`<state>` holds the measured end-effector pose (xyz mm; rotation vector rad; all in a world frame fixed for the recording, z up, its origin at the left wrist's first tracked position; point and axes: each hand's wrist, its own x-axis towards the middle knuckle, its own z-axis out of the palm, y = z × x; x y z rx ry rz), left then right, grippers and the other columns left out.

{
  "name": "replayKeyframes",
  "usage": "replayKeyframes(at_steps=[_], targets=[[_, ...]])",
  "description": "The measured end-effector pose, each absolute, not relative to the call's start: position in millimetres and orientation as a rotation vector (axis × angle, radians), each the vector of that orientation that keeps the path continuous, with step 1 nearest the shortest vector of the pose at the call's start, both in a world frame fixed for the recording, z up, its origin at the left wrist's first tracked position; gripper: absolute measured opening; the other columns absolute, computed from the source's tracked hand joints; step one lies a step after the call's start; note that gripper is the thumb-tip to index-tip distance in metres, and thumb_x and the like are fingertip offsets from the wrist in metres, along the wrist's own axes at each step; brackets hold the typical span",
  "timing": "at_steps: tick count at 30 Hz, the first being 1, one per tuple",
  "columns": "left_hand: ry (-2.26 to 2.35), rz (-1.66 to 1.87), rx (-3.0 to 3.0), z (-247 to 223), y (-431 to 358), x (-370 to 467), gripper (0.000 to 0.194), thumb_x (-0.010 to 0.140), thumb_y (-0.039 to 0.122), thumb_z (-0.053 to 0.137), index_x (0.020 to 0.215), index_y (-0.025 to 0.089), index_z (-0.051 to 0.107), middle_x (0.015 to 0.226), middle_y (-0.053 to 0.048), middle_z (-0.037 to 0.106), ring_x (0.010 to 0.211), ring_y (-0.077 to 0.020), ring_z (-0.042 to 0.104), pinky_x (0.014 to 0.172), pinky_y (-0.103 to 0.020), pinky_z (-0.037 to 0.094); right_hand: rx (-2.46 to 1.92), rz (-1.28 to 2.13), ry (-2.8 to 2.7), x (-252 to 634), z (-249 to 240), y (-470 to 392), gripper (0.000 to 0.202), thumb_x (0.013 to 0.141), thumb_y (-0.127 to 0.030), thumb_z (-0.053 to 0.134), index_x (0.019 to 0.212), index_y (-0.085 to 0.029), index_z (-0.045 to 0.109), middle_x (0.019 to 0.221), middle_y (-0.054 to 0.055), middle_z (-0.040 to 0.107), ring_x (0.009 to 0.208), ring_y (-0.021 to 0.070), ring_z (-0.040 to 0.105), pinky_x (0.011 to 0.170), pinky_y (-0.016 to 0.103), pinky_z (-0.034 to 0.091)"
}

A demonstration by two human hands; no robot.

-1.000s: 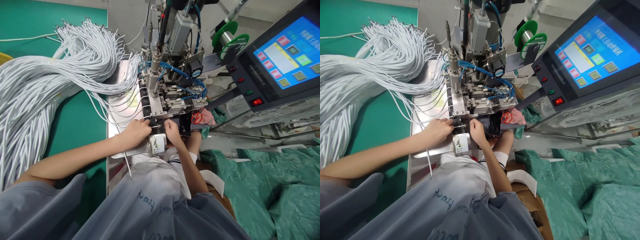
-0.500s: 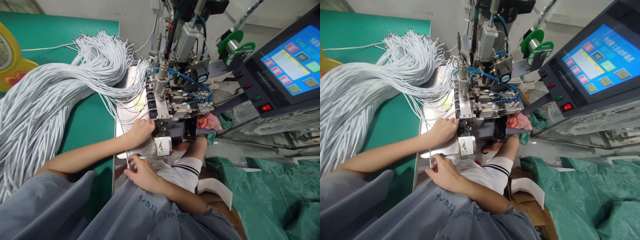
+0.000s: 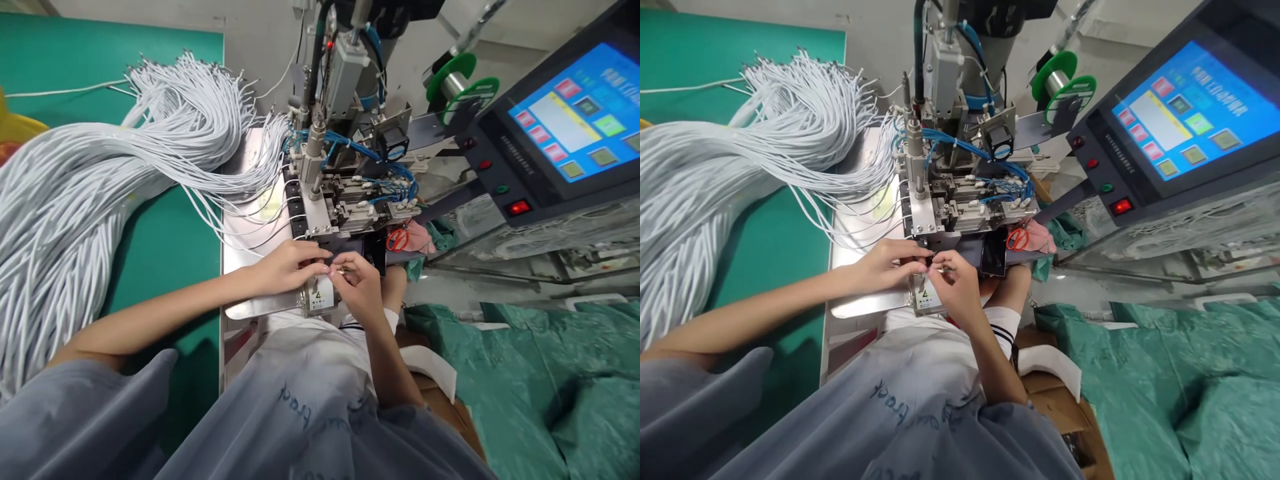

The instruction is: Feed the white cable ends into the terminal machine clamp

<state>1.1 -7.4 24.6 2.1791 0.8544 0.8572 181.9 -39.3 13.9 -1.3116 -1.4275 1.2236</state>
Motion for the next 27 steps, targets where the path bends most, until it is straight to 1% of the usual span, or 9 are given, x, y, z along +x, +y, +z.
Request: replayKeyframes(at_steps=[2, 5, 8, 9, 11, 13, 15, 19, 27], targets=[[0.802, 0.931, 2.165, 26, -6, 1, 0.023, 0.09, 0.027, 0.051, 0.098, 0.012, 0.066, 0.075, -0.005, 0.064, 0.067, -0.0119, 0.059, 0.061, -0.023, 0.046, -1.215, 1.271, -1.294, 178, 10, -33, 0.018, 0.072, -0.027, 0.067, 0.084, -0.019, 0.057, 0.074, 0.001, 0.063, 0.06, 0.0116, 0.057, 0.053, 0.023, 0.043], [0.825, 0.994, 2.222, 29, 5, -8, 0.019, 0.089, 0.025, 0.05, 0.089, 0.014, 0.066, 0.076, -0.005, 0.064, 0.069, -0.0121, 0.058, 0.063, -0.023, 0.046, -1.095, 1.296, -1.17, 169, -2, -28, 0.013, 0.072, -0.026, 0.067, 0.079, -0.018, 0.06, 0.068, -0.001, 0.059, 0.051, 0.0077, 0.048, 0.049, 0.022, 0.039], [1.224, 1.076, 2.311, 30, 39, -35, 0.022, 0.088, 0.028, 0.051, 0.078, 0.015, 0.064, 0.074, -0.004, 0.062, 0.07, -0.0138, 0.057, 0.068, -0.027, 0.046, -1.009, 1.174, -1.177, 156, -16, -30, 0.007, 0.074, -0.023, 0.066, 0.073, -0.018, 0.062, 0.073, 0.0, 0.059, 0.058, 0.0095, 0.051, 0.052, 0.023, 0.039], [1.461, 1.076, 2.288, 29, 57, -46, 0.02, 0.088, 0.028, 0.05, 0.082, 0.014, 0.064, 0.078, -0.005, 0.061, 0.074, -0.0154, 0.058, 0.072, -0.029, 0.046, -0.998, 1.104, -1.219, 152, -19, -31, 0.006, 0.074, -0.021, 0.067, 0.071, -0.018, 0.063, 0.075, 0.001, 0.059, 0.064, 0.011, 0.052, 0.054, 0.024, 0.04], [1.869, 0.894, 2.158, 26, 97, -68, 0.022, 0.087, 0.025, 0.05, 0.103, 0.014, 0.061, 0.101, -0.009, 0.061, 0.093, -0.0194, 0.058, 0.086, -0.034, 0.045, -1.001, 0.962, -1.342, 144, -25, -35, 0.007, 0.073, -0.017, 0.068, 0.068, -0.018, 0.064, 0.075, 0.002, 0.058, 0.068, 0.0126, 0.053, 0.056, 0.025, 0.04], [1.976, 0.793, 2.089, 23, 141, -83, 0.033, 0.085, 0.025, 0.053, 0.114, 0.01, 0.055, 0.113, -0.013, 0.057, 0.107, -0.0239, 0.054, 0.094, -0.038, 0.042, -1.014, 0.862, -1.442, 141, -27, -38, 0.007, 0.074, -0.015, 0.067, 0.068, -0.017, 0.064, 0.072, 0.001, 0.057, 0.064, 0.0117, 0.051, 0.055, 0.025, 0.039], [2.015, 0.69, 2.028, 22, 183, -90, 0.037, 0.086, 0.03, 0.056, 0.117, 0.01, 0.053, 0.116, -0.014, 0.056, 0.109, -0.025, 0.053, 0.094, -0.041, 0.043, -1.024, 0.804, -1.483, 140, -28, -39, 0.008, 0.075, -0.014, 0.066, 0.068, -0.017, 0.062, 0.071, 0.001, 0.056, 0.061, 0.0108, 0.049, 0.054, 0.024, 0.038], [2.012, 0.459, 1.9, 27, 245, -90, 0.035, 0.089, 0.035, 0.053, 0.116, 0.013, 0.053, 0.115, -0.009, 0.056, 0.1, -0.0206, 0.057, 0.085, -0.041, 0.05, -1.06, 0.705, -1.509, 142, -28, -38, 0.008, 0.077, -0.015, 0.064, 0.069, -0.016, 0.061, 0.071, 0.0, 0.054, 0.059, 0.0104, 0.047, 0.052, 0.023, 0.037], [1.93, 0.119, 1.814, 28, 291, -88, 0.034, 0.089, 0.034, 0.055, 0.115, 0.013, 0.054, 0.114, -0.009, 0.057, 0.1, -0.0203, 0.058, 0.084, -0.039, 0.051, -1.078, 0.555, -1.545, 142, -31, -38, 0.009, 0.078, -0.012, 0.062, 0.07, -0.015, 0.059, 0.07, 0.001, 0.053, 0.058, 0.0093, 0.048, 0.05, 0.021, 0.038]])
